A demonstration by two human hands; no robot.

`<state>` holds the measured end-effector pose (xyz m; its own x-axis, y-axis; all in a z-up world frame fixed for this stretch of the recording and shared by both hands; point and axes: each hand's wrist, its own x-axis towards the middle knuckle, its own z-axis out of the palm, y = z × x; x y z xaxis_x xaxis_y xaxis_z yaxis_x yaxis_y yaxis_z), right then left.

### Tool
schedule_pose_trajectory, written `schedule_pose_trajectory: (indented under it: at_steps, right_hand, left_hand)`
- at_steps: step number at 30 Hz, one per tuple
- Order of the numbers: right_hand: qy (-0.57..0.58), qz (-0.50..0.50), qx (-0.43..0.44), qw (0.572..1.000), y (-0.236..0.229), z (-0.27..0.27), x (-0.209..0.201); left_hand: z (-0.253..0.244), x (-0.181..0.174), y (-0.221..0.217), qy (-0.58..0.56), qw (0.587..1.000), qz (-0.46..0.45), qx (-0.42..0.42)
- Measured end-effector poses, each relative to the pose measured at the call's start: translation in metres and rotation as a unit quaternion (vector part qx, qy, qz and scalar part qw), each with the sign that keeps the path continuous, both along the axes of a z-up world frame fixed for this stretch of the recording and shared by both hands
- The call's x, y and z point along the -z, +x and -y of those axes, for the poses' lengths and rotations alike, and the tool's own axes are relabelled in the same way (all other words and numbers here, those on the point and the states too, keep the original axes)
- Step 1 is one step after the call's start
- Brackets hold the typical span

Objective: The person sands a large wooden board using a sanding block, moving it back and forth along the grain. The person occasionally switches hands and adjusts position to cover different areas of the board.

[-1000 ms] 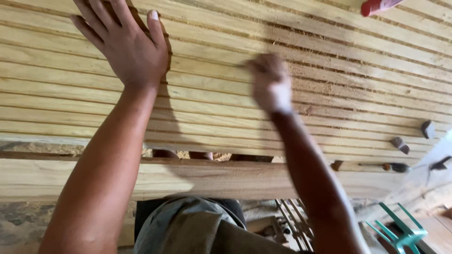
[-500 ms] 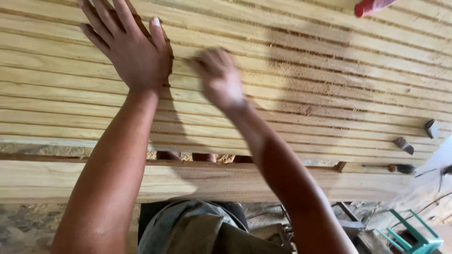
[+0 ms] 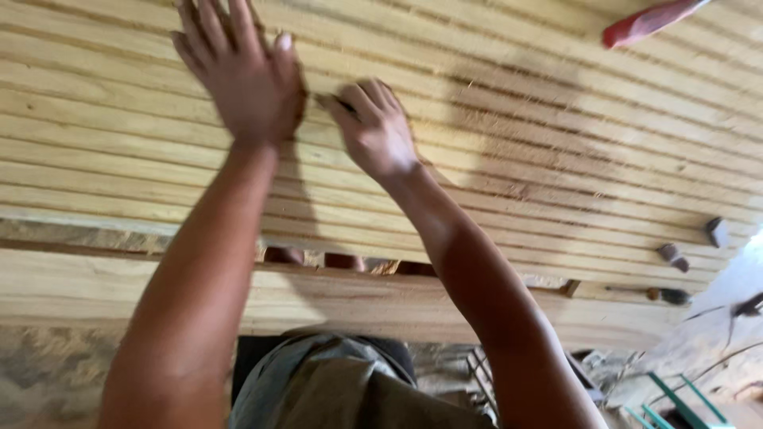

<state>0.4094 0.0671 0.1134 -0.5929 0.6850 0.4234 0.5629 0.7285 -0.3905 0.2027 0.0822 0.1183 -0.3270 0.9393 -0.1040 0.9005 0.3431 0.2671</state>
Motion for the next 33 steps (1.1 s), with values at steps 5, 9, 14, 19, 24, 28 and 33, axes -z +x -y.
schedule_pose_trajectory:
  at_steps: [5, 9, 14, 19, 24, 28, 33]
  right_hand:
    - [0.016, 0.057, 0.078, 0.995, 0.102, 0.001, -0.030]
    - [0.012, 0.052, 0.075, 0.996, 0.116, 0.008, -0.037]
    - [-0.040, 0.013, 0.029, 0.999, -0.020, -0.003, 0.017]
    - [0.015, 0.026, 0.019, 0.999, 0.000, -0.008, 0.015]
    - [0.020, 0.066, 0.104, 0.992, 0.099, -0.001, -0.049]
    - [-0.066, 0.044, 0.106, 0.991, 0.047, 0.003, -0.031]
    - [-0.060, -0.019, 0.012, 0.998, -0.020, -0.012, 0.012]
  left_hand:
    - [0.030, 0.024, -0.080, 0.025, 0.997, -0.072, 0.010]
    - [0.053, 0.055, -0.102, 0.063, 0.992, -0.100, 0.035]
    - [0.046, 0.037, -0.094, 0.035, 0.997, -0.072, 0.020]
    - [0.041, 0.007, -0.088, 0.044, 0.998, -0.027, 0.028]
    - [0.038, 0.011, -0.087, 0.017, 0.999, -0.035, 0.017]
    - [0.051, 0.013, -0.085, 0.000, 0.999, -0.049, 0.023]
    - [0.047, 0.006, -0.082, 0.009, 0.999, -0.033, 0.011]
